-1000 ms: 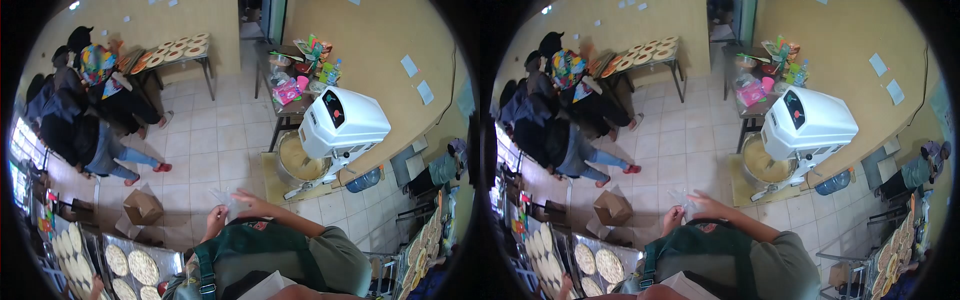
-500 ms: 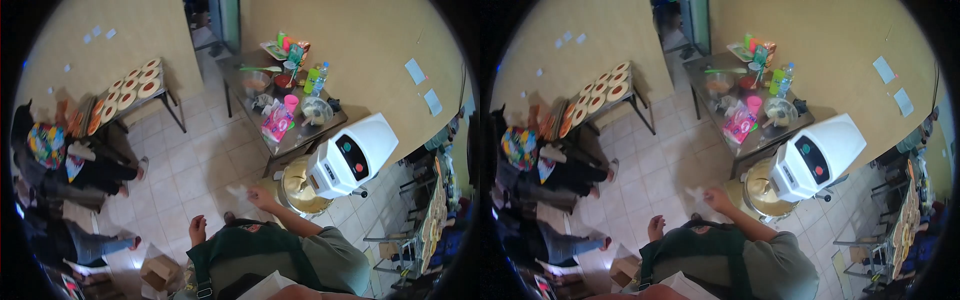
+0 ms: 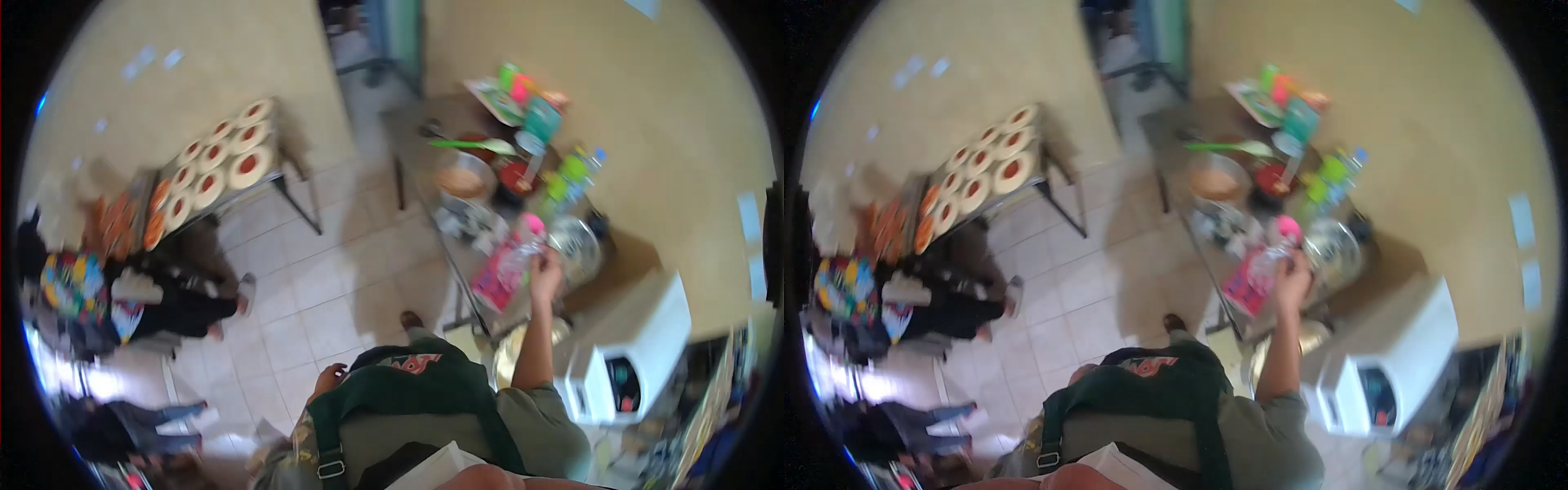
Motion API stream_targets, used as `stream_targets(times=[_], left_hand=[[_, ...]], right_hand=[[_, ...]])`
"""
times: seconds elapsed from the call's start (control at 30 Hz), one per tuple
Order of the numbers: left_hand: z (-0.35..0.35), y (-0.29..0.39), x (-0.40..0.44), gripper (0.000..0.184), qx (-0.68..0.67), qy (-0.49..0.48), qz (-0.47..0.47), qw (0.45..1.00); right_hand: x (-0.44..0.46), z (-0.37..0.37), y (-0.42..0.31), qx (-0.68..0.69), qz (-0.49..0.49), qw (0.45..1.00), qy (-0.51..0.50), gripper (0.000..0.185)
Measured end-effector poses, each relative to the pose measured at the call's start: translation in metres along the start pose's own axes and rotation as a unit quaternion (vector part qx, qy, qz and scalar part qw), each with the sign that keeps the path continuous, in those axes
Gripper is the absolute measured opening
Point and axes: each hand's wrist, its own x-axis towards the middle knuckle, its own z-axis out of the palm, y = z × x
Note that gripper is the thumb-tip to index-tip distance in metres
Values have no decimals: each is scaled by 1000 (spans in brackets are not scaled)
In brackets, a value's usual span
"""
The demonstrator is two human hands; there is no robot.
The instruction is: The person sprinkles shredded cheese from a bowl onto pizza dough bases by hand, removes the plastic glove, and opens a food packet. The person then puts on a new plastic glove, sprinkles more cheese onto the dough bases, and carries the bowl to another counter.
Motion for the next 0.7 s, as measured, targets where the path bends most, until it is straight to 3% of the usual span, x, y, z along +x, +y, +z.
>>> stream_targets(times=[0.07,0.1,0.13,0.17,0.2,0.23,0.27,0.3,0.33,0.37,0.5,0.57,0.63,0.67,0.7], left_hand=[[20,-78,1,29,38,-32,-71,996],[17,-98,-7,29,18,9,-100,995],[12,-112,-17,31,44,-31,-136,989],[12,-122,-29,33,63,-74,-171,980],[14,-128,-40,32,45,-28,-236,970],[18,-128,-52,31,24,14,-302,953],[3,-87,-63,31,-33,84,-391,916],[-3,-67,-71,31,-70,132,-430,890],[9,-67,-74,31,-117,166,-446,872],[20,-69,-79,32,-159,197,-457,853],[48,-52,-88,36,-118,62,-390,911],[51,-42,-98,37,-201,26,-400,894],[76,-66,-107,38,-242,46,-426,870],[104,-98,-113,39,-257,92,-422,864],[109,-101,-127,39,-324,158,-442,821]], right_hand=[[35,40,23,-29,-39,998,-35,25],[52,66,37,-77,-90,992,-48,27],[63,82,34,-133,-83,979,-131,34],[77,97,33,-269,39,918,-290,40],[78,112,72,-324,-118,891,-295,46],[90,116,57,-383,-87,829,-398,54],[98,135,71,-432,-88,789,-427,49],[120,163,126,-462,-158,742,-460,37],[117,157,66,-424,-212,792,-385,30],[120,167,15,-404,-252,786,-394,30],[105,220,-148,-242,-199,746,-587,28],[68,264,-194,-206,-236,738,-598,28],[18,311,-238,-52,-314,688,-652,31],[-14,322,-270,-45,-345,649,-676,31],[-46,334,-301,-39,-374,608,-699,30]])
